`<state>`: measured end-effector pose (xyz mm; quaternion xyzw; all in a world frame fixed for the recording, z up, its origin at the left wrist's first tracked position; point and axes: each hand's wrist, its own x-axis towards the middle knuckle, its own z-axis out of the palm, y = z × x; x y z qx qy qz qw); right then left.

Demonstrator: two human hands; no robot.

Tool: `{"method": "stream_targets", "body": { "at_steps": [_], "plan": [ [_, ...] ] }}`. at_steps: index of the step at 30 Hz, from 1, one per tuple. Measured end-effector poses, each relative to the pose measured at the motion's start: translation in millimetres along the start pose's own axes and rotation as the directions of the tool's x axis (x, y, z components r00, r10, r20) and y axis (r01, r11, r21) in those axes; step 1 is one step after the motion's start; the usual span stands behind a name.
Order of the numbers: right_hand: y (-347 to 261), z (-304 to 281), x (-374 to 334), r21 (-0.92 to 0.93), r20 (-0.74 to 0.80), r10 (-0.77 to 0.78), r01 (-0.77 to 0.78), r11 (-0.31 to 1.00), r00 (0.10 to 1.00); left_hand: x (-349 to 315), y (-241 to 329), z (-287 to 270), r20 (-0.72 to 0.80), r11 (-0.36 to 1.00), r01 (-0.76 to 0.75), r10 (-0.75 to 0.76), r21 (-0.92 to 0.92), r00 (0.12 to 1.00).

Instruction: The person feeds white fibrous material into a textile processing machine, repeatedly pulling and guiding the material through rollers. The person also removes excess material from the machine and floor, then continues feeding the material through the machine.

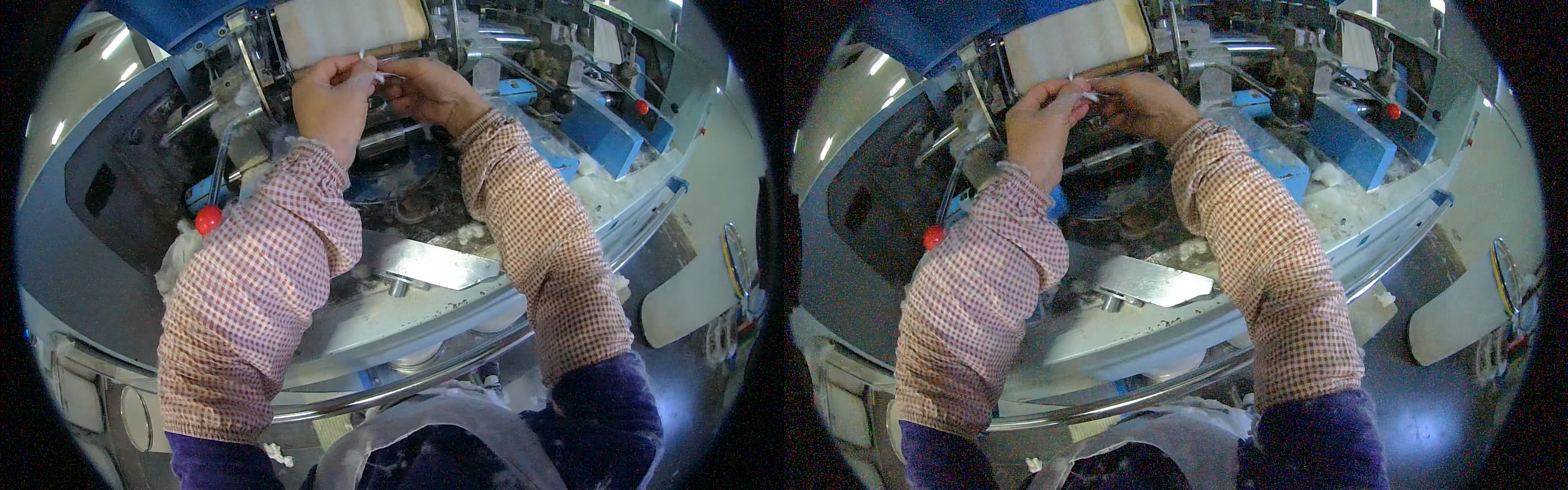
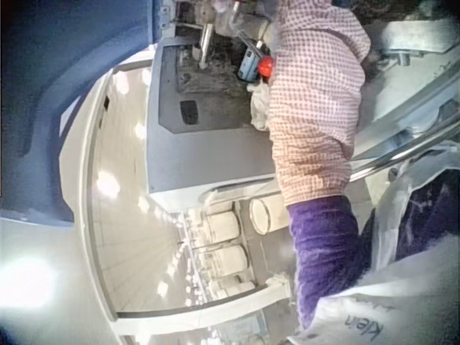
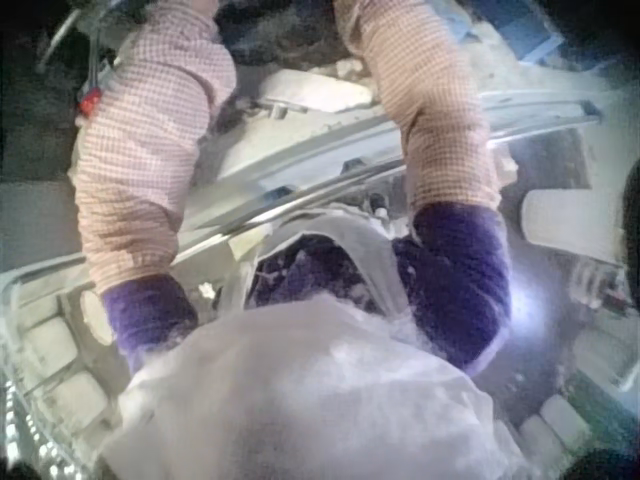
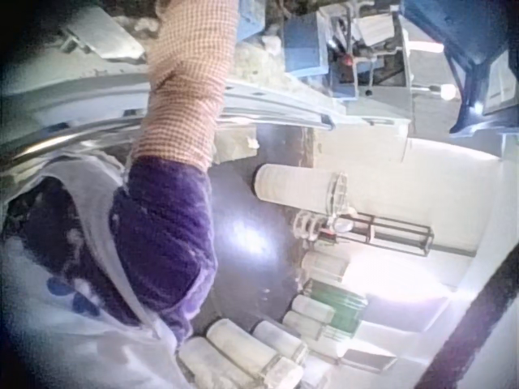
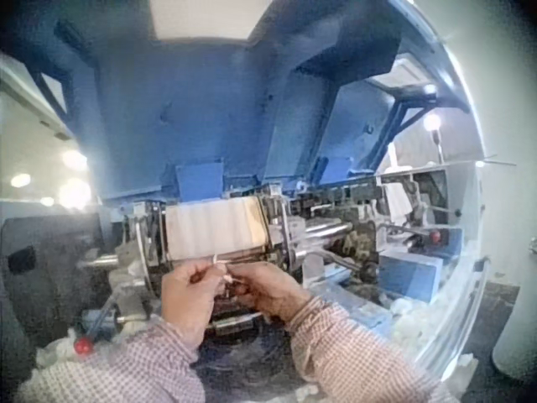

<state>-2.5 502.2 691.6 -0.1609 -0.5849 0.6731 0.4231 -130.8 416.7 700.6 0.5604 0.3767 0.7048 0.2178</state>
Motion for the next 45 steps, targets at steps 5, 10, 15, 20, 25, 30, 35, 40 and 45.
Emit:
{"method": "stream_targets", "body": {
  "at_steps": [5,10,15,20,25,30,35,40,45],
  "plan": [
    [0.4,-0.6,-0.8,0.245,-0.055,-0.067,0.078,0.966,0.996,-6.4,3.2,2.3,-0.073,0.979,0.138,-0.150,-0.151,0.986],
    [0.8,0.4,0.5,0.205,-0.134,-0.124,0.150,0.967,0.983,-4.4,3.2,-3.8,-0.089,0.926,0.328,-0.348,-0.185,0.933],
    [2.1,-1.8,1.3,0.140,-0.244,-0.209,0.248,0.959,0.947,2.4,-1.5,-15.1,-0.159,0.900,0.377,-0.414,-0.217,0.896],
    [2.4,-0.4,0.1,0.035,-0.305,-0.259,0.283,0.959,0.916,-3.5,9.3,-27.6,-0.175,0.922,0.356,-0.380,-0.156,0.908],
    [4.2,-1.8,-0.4,-0.001,-0.345,-0.305,0.324,0.946,0.888,-34.2,39.3,-37.9,-0.141,0.978,0.166,-0.184,-0.130,0.973],
    [9.7,-12.1,13.8,0.001,-0.338,-0.369,0.392,0.920,0.866,-79.3,61.7,-55.3,0.365,0.946,0.029,-0.153,0.322,0.918],
    [10.8,-16.7,34.1,0.026,-0.362,-0.382,0.418,0.908,0.850,-92.4,61.8,-57.1,0.842,0.508,-0.675,-0.382,0.536,0.381],
    [5.9,-11.8,15.0,0.012,-0.331,-0.355,0.381,0.925,0.874,-81.2,58.0,-35.3,0.668,0.326,-0.765,-0.722,0.556,0.178],
    [-3.7,-4.9,-1.8,-0.098,-0.326,-0.357,0.344,0.934,0.876,-44.3,70.6,-33.4,0.758,0.462,-0.611,-0.500,0.643,0.419]
  ]
}}
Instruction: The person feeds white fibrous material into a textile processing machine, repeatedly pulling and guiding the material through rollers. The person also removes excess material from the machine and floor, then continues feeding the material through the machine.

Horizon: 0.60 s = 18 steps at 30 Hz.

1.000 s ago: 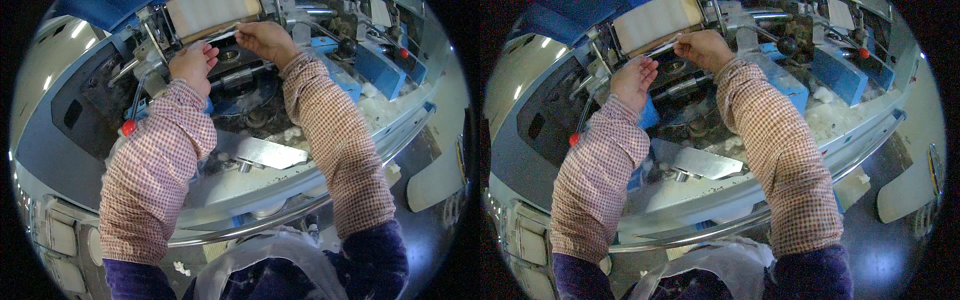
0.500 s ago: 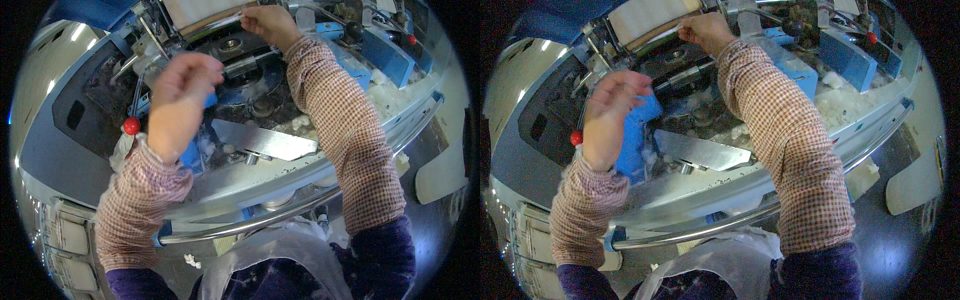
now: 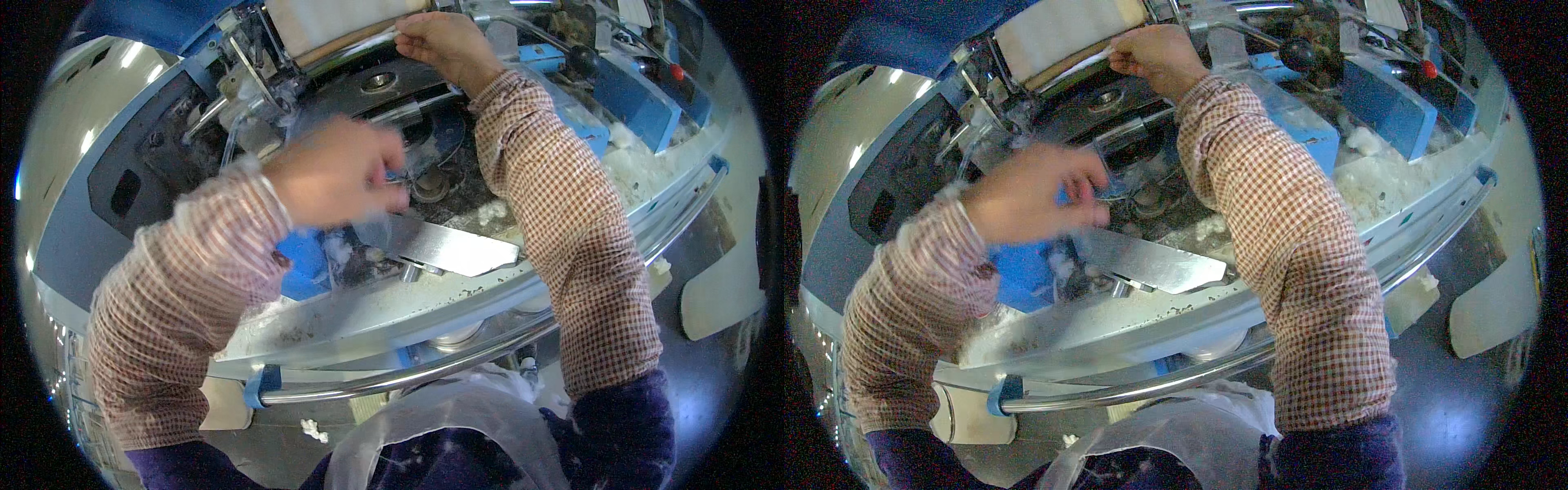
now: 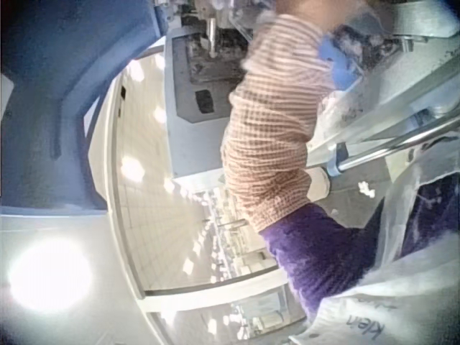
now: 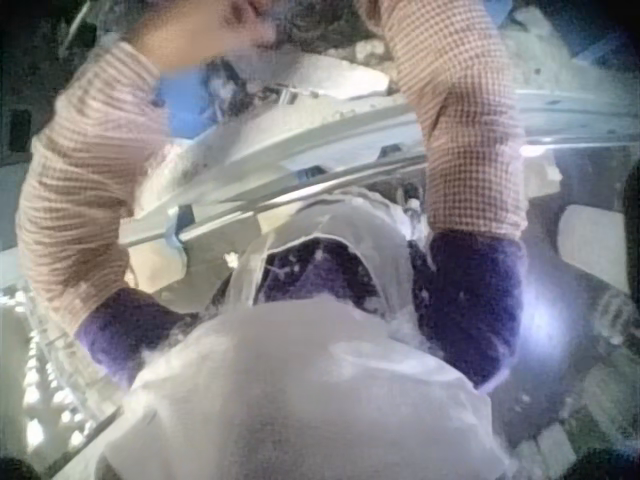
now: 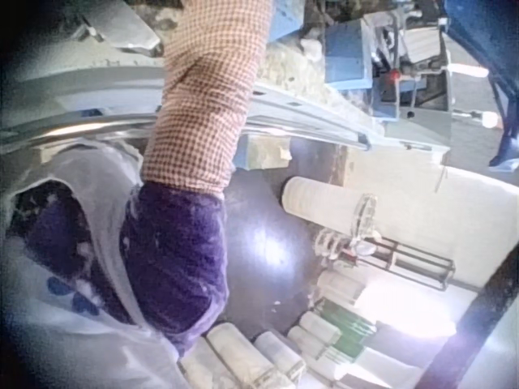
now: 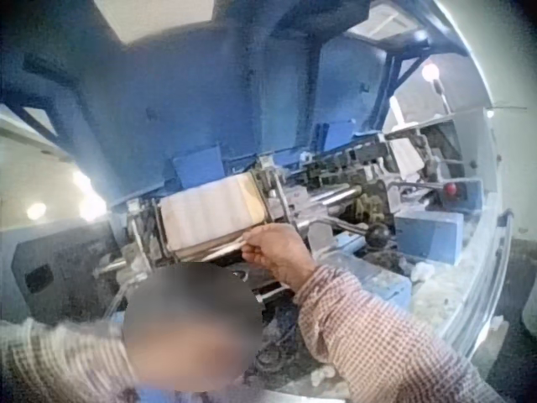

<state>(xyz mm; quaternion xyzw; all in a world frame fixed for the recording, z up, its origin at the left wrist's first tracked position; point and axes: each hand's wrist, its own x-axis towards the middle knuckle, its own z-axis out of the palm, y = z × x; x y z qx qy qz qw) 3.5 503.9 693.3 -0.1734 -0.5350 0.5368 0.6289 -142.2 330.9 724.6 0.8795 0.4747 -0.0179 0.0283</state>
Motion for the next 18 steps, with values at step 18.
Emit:
{"method": "stream_targets", "body": {
  "at_steps": [18],
  "plan": [
    [-5.1,2.0,-15.7,-0.164,0.033,-0.040,0.045,0.985,0.999,41.0,-31.3,-35.8,-0.475,0.814,0.128,-0.449,-0.566,0.756]
  ]
}}
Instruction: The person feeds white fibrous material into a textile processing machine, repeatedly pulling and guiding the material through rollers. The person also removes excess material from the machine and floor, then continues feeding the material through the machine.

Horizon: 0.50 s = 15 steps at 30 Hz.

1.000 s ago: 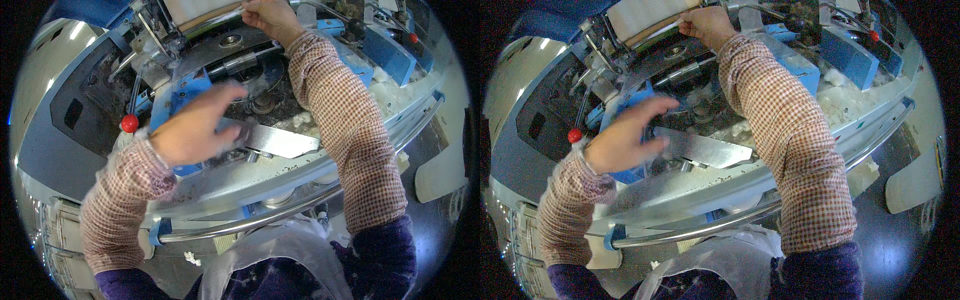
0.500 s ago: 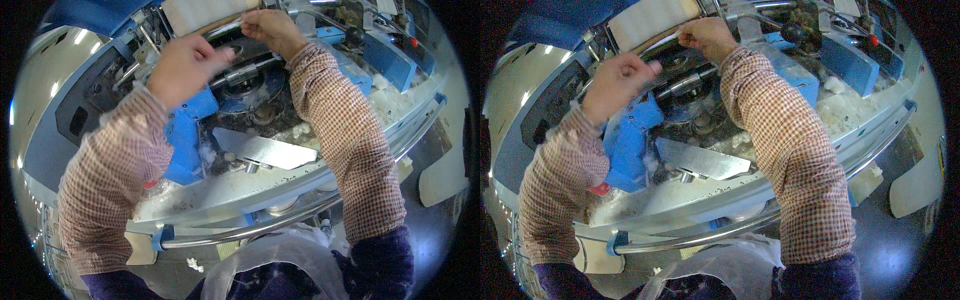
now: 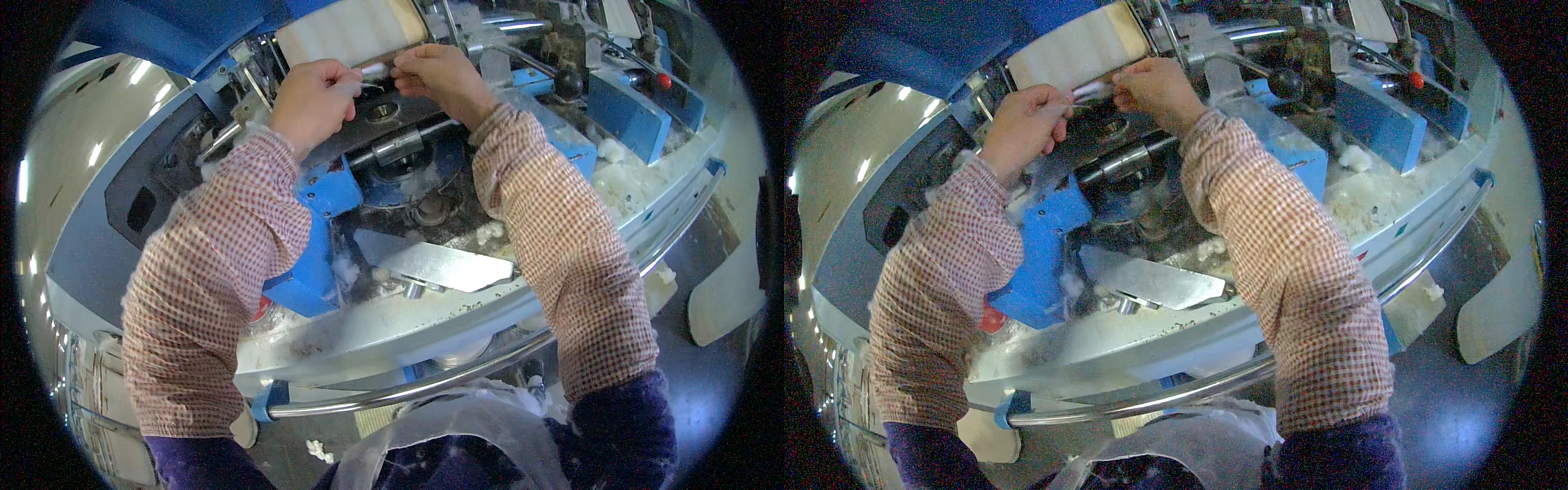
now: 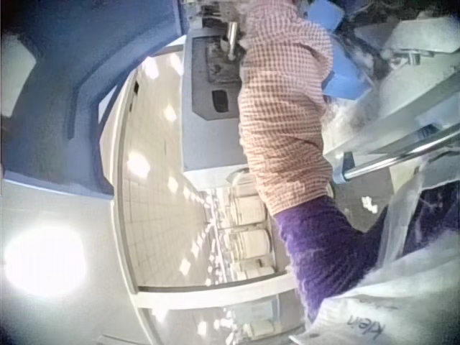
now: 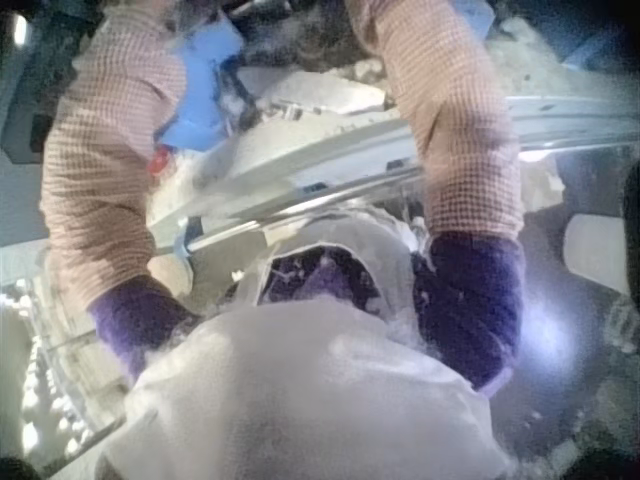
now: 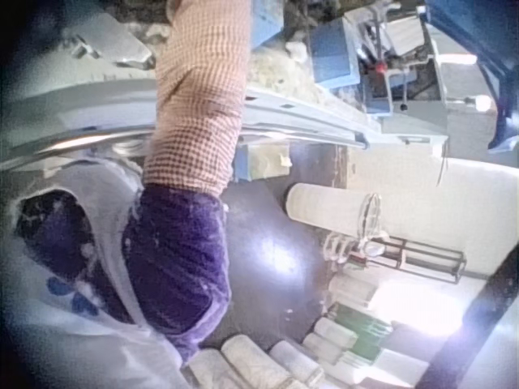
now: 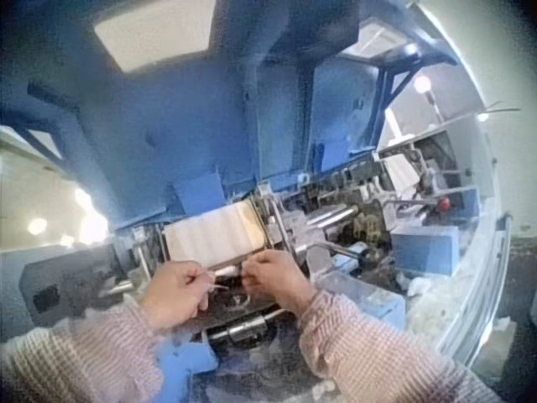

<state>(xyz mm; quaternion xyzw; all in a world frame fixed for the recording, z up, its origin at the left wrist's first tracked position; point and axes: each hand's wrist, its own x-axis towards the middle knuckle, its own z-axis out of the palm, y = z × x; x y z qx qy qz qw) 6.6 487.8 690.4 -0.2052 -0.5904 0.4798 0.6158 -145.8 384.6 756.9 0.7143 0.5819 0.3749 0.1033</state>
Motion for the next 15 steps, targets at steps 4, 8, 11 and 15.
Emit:
{"method": "stream_targets", "body": {
  "at_steps": [4,8,11,15],
  "plan": [
    [-22.1,5.8,-10.7,-0.486,0.228,-0.597,0.621,0.615,0.769,1.6,-1.1,-9.4,-0.003,0.987,-0.084,0.085,-0.134,0.996],
    [-25.4,25.8,-21.6,-0.394,0.421,-0.687,0.802,0.450,0.592,7.9,-2.3,-7.2,-0.015,0.955,-0.238,0.239,-0.175,0.971],
    [-26.6,21.2,-24.1,-0.435,0.411,-0.517,0.660,0.612,0.751,10.2,-4.0,-5.6,-0.002,0.947,-0.265,0.269,-0.179,0.963],
    [-24.1,21.2,-22.9,-0.244,0.275,-0.545,0.605,0.757,0.792,30.9,-1.8,-19.7,-0.261,0.936,-0.263,0.200,-0.234,0.944]
  ]
}}
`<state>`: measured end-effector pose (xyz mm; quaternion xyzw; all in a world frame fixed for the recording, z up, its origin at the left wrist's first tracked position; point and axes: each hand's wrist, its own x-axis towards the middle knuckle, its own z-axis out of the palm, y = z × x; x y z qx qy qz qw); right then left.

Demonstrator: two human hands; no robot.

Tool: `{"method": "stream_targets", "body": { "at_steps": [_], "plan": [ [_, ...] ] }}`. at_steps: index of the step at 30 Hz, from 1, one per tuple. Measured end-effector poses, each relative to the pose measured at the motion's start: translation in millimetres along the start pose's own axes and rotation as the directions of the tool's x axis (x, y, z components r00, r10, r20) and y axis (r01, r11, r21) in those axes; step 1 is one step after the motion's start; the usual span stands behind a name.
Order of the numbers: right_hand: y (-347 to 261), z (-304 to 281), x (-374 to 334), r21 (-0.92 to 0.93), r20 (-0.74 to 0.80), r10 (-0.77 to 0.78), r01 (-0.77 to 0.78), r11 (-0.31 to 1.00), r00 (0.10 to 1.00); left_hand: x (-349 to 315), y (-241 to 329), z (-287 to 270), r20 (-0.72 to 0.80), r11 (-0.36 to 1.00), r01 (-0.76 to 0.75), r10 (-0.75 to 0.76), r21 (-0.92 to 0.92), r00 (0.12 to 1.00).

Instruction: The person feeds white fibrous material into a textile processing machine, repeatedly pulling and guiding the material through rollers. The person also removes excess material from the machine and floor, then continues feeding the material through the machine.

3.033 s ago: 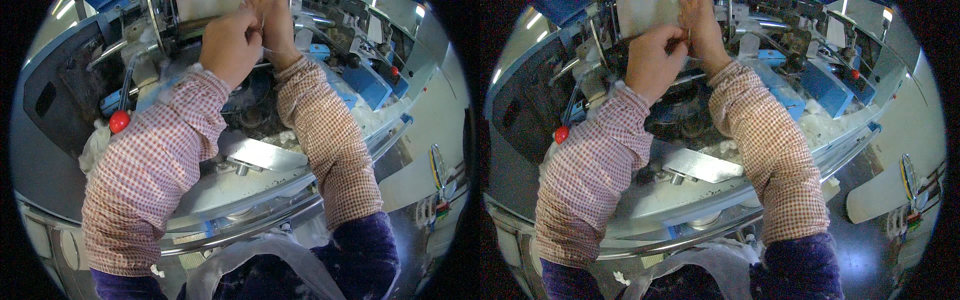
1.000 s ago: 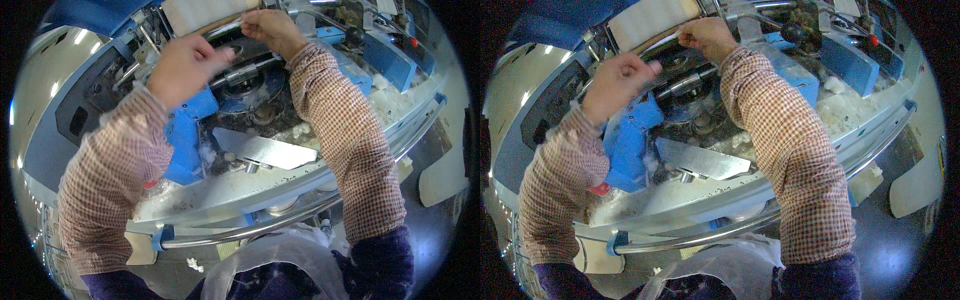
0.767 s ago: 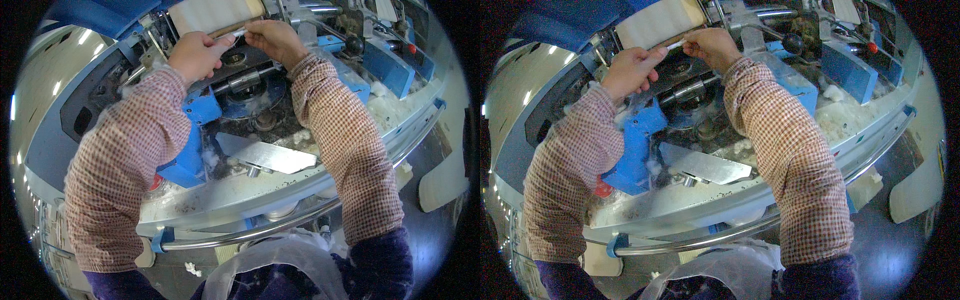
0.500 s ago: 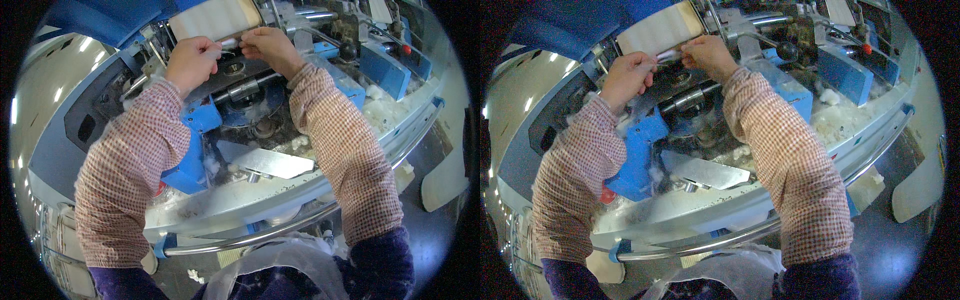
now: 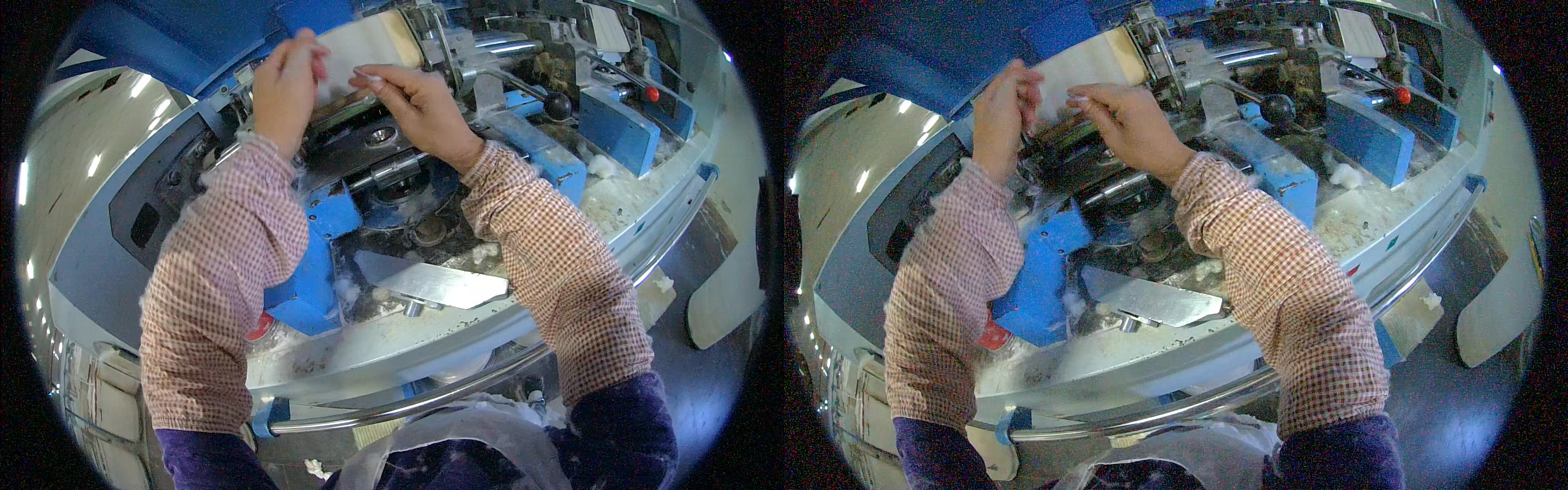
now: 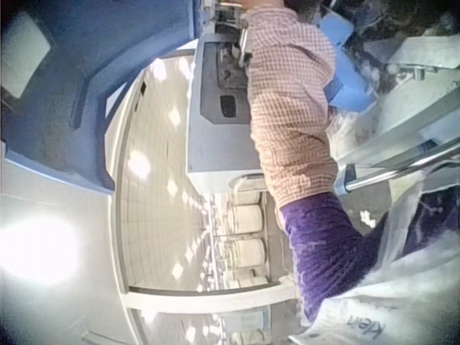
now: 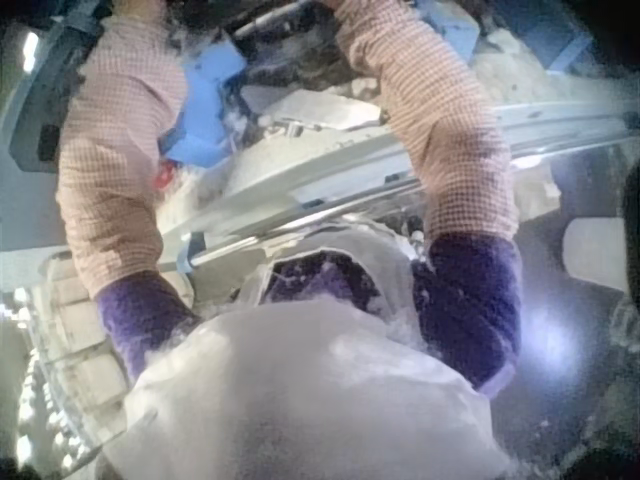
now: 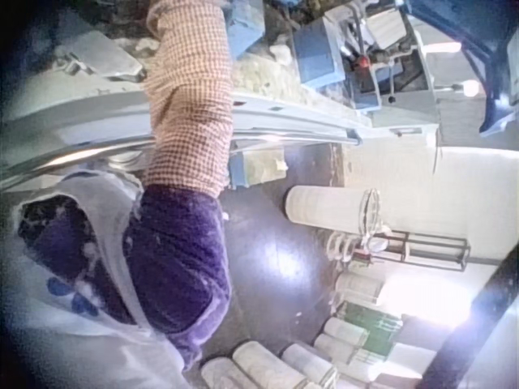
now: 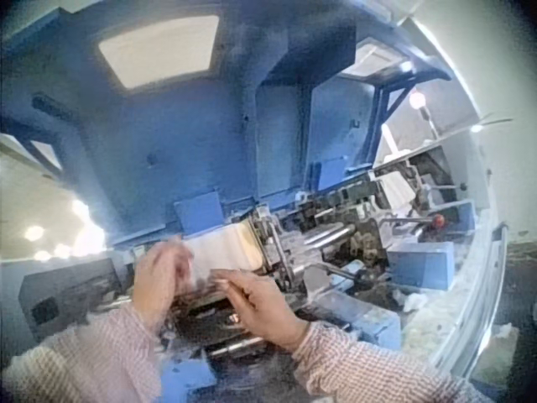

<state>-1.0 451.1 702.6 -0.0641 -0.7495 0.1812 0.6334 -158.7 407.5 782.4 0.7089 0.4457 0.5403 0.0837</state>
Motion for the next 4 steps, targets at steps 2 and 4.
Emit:
{"method": "stream_targets", "body": {
  "at_steps": [2,4],
  "plan": [
    [-1.2,8.7,-0.4,0.107,-0.018,-0.015,0.017,0.994,1.000,10.4,-2.4,10.3,-0.063,0.983,-0.035,0.024,-0.183,0.998],
    [-6.2,25.1,0.0,0.274,-0.060,0.025,-0.008,0.962,0.998,10.8,-5.4,15.2,0.004,0.988,-0.059,0.060,-0.141,0.998]
  ]
}}
